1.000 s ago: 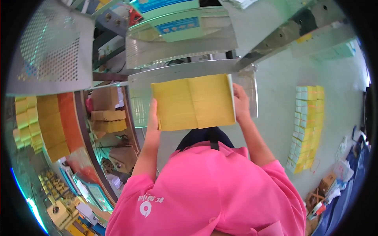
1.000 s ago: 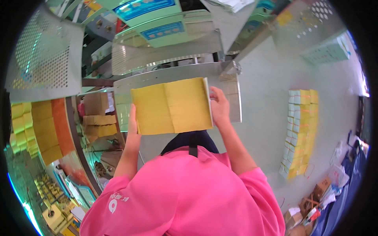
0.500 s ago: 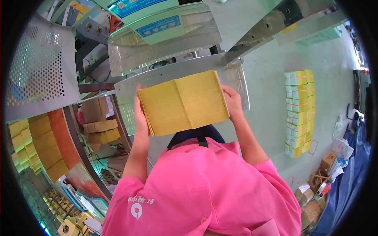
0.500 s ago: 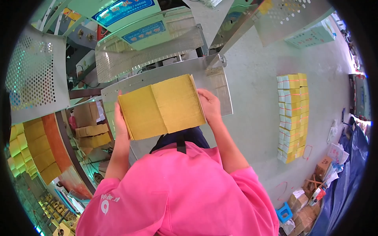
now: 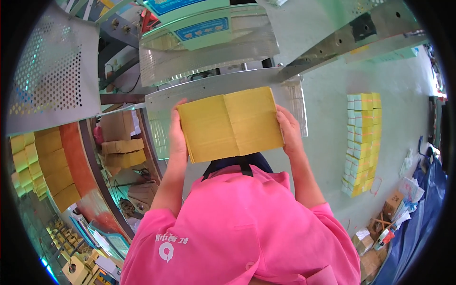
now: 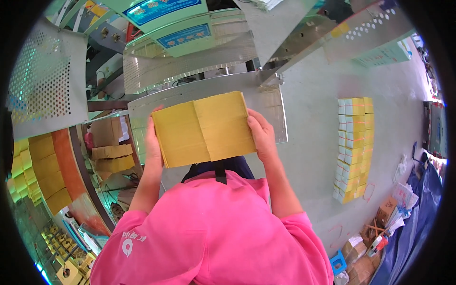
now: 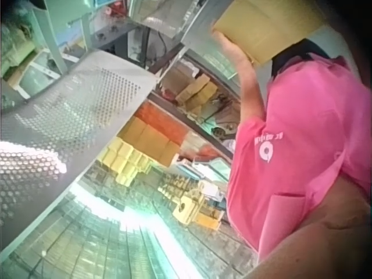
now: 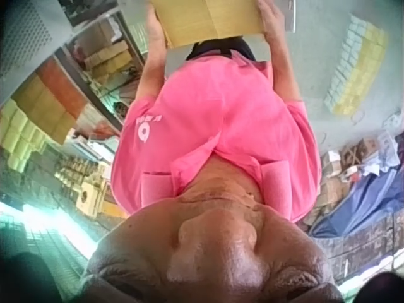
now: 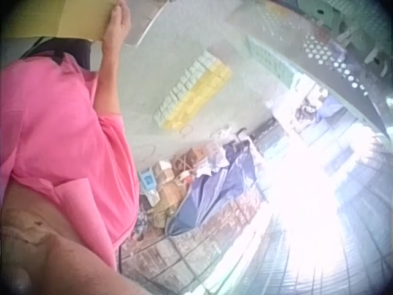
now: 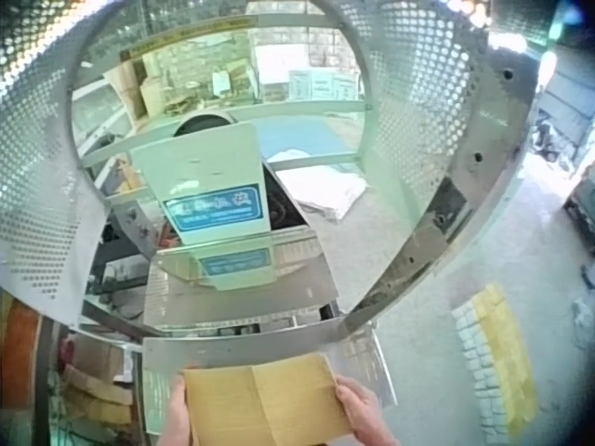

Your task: Bundling paper stacks with an automated machine and weighing the resulting bundles on a digital scale.

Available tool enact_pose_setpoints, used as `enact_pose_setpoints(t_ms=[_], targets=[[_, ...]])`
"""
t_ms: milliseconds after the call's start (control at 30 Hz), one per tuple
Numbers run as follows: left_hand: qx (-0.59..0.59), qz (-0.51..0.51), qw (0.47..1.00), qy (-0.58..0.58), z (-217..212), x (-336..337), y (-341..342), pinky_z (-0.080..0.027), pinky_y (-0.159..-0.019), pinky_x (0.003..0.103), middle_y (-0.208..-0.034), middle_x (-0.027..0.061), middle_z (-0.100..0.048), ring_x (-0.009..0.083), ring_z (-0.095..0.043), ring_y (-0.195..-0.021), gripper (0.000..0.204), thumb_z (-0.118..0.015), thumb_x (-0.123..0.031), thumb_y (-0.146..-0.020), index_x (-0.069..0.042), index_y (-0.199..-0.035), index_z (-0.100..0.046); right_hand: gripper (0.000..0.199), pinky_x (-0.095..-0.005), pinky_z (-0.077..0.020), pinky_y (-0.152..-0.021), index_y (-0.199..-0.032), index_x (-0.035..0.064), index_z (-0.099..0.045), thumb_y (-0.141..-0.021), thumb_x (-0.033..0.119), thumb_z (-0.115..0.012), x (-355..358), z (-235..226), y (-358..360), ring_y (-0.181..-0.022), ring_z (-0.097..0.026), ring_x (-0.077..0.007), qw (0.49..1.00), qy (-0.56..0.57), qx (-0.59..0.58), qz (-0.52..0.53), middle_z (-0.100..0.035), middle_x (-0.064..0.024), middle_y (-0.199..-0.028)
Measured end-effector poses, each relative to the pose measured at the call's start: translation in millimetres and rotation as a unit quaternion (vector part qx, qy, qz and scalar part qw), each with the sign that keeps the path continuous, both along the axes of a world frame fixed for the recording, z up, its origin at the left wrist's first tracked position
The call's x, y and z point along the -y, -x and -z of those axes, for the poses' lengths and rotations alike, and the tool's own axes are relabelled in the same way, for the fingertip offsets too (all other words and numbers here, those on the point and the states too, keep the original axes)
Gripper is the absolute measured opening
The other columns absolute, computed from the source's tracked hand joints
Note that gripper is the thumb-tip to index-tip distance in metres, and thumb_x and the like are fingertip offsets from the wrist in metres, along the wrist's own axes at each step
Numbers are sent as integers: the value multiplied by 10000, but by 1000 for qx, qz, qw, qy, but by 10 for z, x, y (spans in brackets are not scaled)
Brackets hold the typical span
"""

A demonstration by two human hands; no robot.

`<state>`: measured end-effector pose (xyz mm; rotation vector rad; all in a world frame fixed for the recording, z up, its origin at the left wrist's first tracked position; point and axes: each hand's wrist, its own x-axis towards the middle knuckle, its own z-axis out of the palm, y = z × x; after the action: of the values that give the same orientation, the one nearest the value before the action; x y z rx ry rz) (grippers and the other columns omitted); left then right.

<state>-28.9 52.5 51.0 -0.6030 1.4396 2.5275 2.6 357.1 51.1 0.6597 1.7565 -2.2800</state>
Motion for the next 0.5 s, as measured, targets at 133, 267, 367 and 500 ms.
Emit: enact_pose_setpoints(t_ms=[133,267,367,500], targets=[[-11,-5,999,45,126,-18,15,-408,-1022,332,-1266,56,-543,186,-523,-1170,481,-395,-440,-1029,-103,-1362,-478,373,-283,-422,-979,-1290,-24,-563,-961,142,-509,-46,-18,19,-1118,-562,-154,999,15,-30,-22,-617,-87,-1226],[-20,-81,994,71,-3,-158,39,-374,-1054,333,-1331,65,-517,201,-500,-1212,496,-386,-415,-1036,-81,-1396,-445,370,-301,-436,-978,-1291,-25,-561,-960,129,-503,-53,24,3,-1145,-557,-166,998,49,-30,-13,-609,-89,-1239],[24,-126,992,8,58,-108,-24,-363,-1065,348,-1365,72,-507,213,-483,-1246,520,-381,-416,-1035,-70,-1421,-420,388,-302,-435,-985,-1309,-23,-543,-955,136,-514,-28,-6,28,-1153,-552,-166,998,48,-31,-22,-604,-87,-1245],[34,-18,997,-60,66,16,-216,-364,-1066,364,-1374,77,-508,210,-476,-1261,533,-382,-429,-1031,-72,-1426,-416,410,-301,-436,-988,-1329,-17,-518,-953,147,-524,-36,-2,27,-1153,-553,-165,998,45,-31,-19,-590,-87,-1268]])
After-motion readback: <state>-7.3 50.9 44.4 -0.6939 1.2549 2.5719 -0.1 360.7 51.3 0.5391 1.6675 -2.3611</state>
